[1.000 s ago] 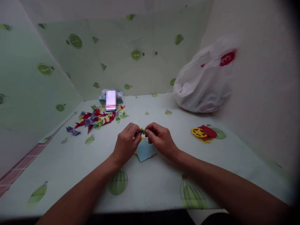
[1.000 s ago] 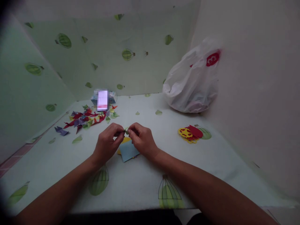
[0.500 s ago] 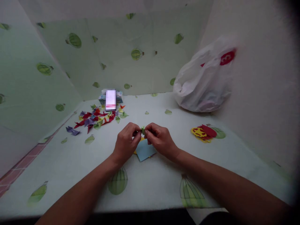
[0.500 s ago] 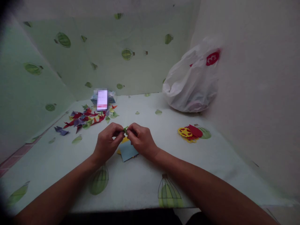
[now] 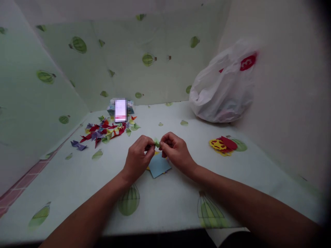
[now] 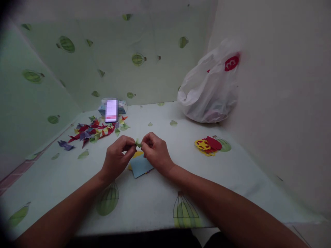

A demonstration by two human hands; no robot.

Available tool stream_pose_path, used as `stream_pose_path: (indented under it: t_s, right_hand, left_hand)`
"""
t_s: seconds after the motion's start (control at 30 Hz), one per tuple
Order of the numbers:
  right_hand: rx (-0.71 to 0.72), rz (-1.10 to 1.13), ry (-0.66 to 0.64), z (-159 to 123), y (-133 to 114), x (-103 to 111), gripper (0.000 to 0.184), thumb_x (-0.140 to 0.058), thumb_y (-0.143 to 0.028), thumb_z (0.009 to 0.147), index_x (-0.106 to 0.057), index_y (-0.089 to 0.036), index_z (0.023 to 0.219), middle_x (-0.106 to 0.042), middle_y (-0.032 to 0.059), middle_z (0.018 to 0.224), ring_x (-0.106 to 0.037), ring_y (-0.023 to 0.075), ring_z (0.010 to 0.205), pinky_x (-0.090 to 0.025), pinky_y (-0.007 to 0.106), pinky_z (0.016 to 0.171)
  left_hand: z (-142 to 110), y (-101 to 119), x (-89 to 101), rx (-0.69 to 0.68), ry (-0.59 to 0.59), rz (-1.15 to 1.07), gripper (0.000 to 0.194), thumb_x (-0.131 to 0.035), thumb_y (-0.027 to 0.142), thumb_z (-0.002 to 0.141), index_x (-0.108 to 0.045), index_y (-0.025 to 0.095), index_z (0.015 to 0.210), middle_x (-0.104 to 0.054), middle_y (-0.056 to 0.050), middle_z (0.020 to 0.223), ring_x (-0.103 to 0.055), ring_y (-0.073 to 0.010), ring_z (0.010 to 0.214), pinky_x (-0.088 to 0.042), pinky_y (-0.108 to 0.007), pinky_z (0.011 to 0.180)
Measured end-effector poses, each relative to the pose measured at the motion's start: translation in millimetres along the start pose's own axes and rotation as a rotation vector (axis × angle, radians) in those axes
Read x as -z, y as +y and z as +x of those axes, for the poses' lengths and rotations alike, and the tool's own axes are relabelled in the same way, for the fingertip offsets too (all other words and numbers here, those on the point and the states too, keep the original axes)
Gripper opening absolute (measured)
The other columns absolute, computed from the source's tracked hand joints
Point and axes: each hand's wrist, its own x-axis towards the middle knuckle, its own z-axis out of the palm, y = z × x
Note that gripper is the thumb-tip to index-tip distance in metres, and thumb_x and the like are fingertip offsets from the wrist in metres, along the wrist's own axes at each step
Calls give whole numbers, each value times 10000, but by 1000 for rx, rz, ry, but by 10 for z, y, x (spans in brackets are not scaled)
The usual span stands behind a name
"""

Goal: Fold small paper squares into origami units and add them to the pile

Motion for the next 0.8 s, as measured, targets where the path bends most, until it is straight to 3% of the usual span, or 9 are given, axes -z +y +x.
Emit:
stream_pose_path:
  t_s: [0.17, 0.27, 0.57, 0.67, 0.8]
  right_hand:
    - [103, -27, 5, 6, 42, 3, 167, -566, -184, 799, -512, -211, 955, -564, -58, 667, -566, 107, 563, -453, 238, 555]
    - [154, -81, -14, 6, 18, 28, 32, -563, -226, 850, -553, -195, 850, -563, -32, 666, -553, 112, 597, -446, 248, 581]
    - [413, -309, -53, -6, -25, 44, 109, -557, -162, 873, -636, -179, 801, -640, 23, 759, -570, 134, 694, -437, 269, 665]
    - [353, -274, -52, -15, -13, 38, 103, -549, -184, 877, -615, -180, 799, -618, 6, 706, -554, 125, 644, -428, 261, 627]
    - [153, -107, -16, 0, -10, 35, 104, -558, -257, 874, -574, -189, 798, -567, -34, 586, -542, 112, 542, -423, 243, 550]
  left_hand:
    - [3, 9, 6, -30, -25, 20, 117, -564, 84, 868, -560, 194, 829, -603, -12, 833, -570, -125, 720, -484, -254, 652]
    - [5, 7, 11, -17, -16, 40, 118, -557, 84, 868, -562, 197, 835, -609, -14, 835, -570, -126, 714, -482, -257, 651]
    - [14, -1, 19, -4, -12, 65, 115, -562, 80, 860, -571, 188, 821, -615, -16, 819, -565, -131, 709, -473, -267, 651]
    - [12, 0, 15, 27, -4, 27, 104, -572, 89, 859, -578, 187, 824, -611, -13, 814, -568, -128, 703, -479, -266, 651]
    - [5, 10, 6, 103, 21, -64, 83, -588, 114, 859, -595, 191, 827, -613, -9, 813, -585, -123, 694, -496, -258, 641]
